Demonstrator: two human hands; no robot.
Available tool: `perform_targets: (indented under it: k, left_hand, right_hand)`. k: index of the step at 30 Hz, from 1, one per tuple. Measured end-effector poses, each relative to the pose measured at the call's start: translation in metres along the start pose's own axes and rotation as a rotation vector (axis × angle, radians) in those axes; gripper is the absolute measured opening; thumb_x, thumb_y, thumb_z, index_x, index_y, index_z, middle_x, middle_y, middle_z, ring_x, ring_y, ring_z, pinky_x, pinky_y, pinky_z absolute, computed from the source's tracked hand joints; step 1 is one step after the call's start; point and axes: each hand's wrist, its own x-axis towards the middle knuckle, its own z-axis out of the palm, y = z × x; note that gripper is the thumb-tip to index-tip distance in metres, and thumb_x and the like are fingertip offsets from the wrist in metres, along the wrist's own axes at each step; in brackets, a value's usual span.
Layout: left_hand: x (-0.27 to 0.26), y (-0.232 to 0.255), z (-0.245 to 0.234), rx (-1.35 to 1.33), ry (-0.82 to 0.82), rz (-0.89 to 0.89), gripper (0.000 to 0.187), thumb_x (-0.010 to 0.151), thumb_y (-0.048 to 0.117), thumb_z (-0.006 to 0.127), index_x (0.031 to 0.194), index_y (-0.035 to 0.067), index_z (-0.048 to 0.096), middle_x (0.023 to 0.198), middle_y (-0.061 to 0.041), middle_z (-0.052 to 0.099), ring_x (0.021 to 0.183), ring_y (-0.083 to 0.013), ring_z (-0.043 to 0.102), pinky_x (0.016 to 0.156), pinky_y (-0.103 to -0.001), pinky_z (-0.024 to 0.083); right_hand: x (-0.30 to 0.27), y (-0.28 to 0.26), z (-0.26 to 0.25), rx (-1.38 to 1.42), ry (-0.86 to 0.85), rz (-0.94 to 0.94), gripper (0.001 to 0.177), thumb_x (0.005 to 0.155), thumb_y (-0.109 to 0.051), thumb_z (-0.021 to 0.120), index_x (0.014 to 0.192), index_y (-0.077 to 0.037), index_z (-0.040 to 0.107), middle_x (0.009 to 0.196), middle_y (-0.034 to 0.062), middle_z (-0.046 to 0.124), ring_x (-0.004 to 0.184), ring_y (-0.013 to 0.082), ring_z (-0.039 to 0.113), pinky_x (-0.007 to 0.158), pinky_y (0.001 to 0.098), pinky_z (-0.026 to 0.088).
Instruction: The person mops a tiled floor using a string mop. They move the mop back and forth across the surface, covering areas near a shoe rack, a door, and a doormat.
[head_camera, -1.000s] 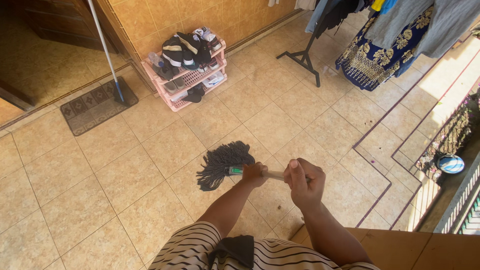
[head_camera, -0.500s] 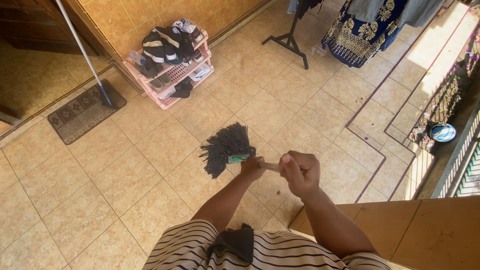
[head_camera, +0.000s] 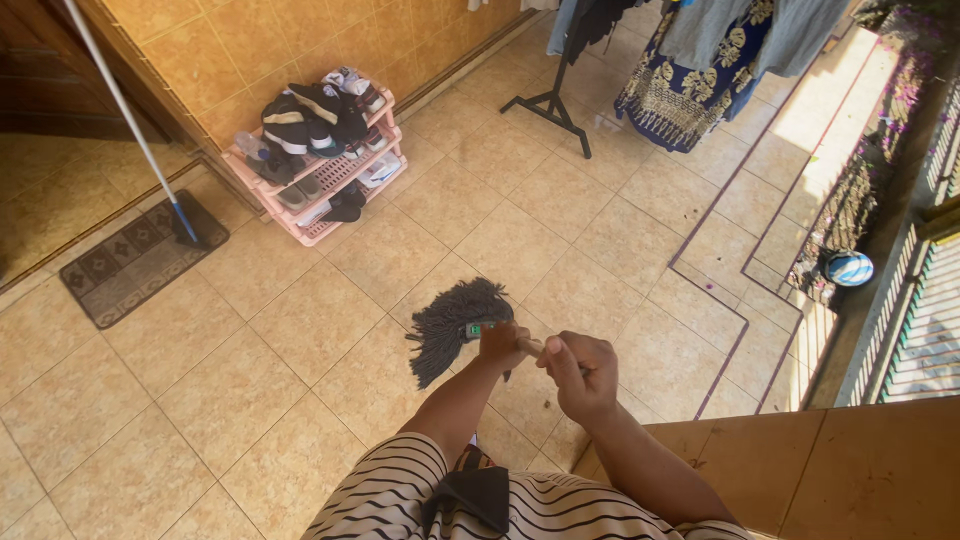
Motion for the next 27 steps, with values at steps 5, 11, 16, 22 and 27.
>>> perform_targets:
  k: [5,11,16,22,27]
  left_hand:
    - [0.05,-0.02,-0.012,-0.171,-0.077,-0.146,0.039,0.089,0.057,0.065,0.091,0.019,0.074,0.105,-0.002,0.073,0.105,-0.0281,0.068,0.098,-0.062,0.037]
    - [0.077,-0.024,-0.01,-0.245,0.064,-0.14,0.036,0.087,0.052,0.068,0.088,0.017,0.072,0.097,-0.007,0.071,0.1,-0.0313,0.066,0.079,-0.056,0.047]
    - [0.074,-0.022,-0.01,-0.129,0.273,0.0,0.026,0.087,0.04,0.069,0.083,0.015,0.074,0.087,-0.008,0.072,0.093,-0.0301,0.068,0.079,-0.049,0.051]
    - [0.079,-0.047,-0.043,-0.12,0.071,-0.078,0.025,0.087,0.043,0.067,0.084,0.021,0.077,0.094,-0.002,0.073,0.097,-0.0256,0.067,0.09,-0.054,0.041]
    - [0.117,-0.091,-0.059,-0.101,0.088,-0.187,0.034,0.085,0.057,0.07,0.086,0.023,0.077,0.104,0.0,0.071,0.103,-0.0243,0.066,0.094,-0.056,0.035]
  right_hand:
    - [0.025,0.041,0.005,-0.026,-0.121,-0.095,0.043,0.107,-0.024,0.052,0.073,-0.002,0.066,0.056,0.0052,0.054,0.046,0.0128,0.05,0.047,0.0304,0.039]
    - [0.069,0.056,-0.012,0.075,-0.146,-0.084,0.045,0.108,-0.028,0.051,0.074,-0.001,0.066,0.057,0.0052,0.057,0.045,0.0136,0.051,0.046,0.0297,0.042]
    - [0.121,0.059,-0.035,0.441,-0.029,0.03,0.049,0.111,-0.029,0.051,0.073,0.0,0.062,0.052,0.0054,0.05,0.042,0.0098,0.04,0.044,0.0295,0.034]
    - [0.134,0.063,-0.009,0.229,-0.149,0.056,0.053,0.11,-0.029,0.049,0.066,-0.002,0.061,0.049,0.0018,0.048,0.041,0.0097,0.038,0.042,0.0289,0.031]
    - [0.14,0.082,0.046,0.12,-0.437,-0.21,0.045,0.105,-0.021,0.053,0.063,-0.008,0.059,0.053,0.004,0.054,0.042,0.0165,0.048,0.044,0.0341,0.038]
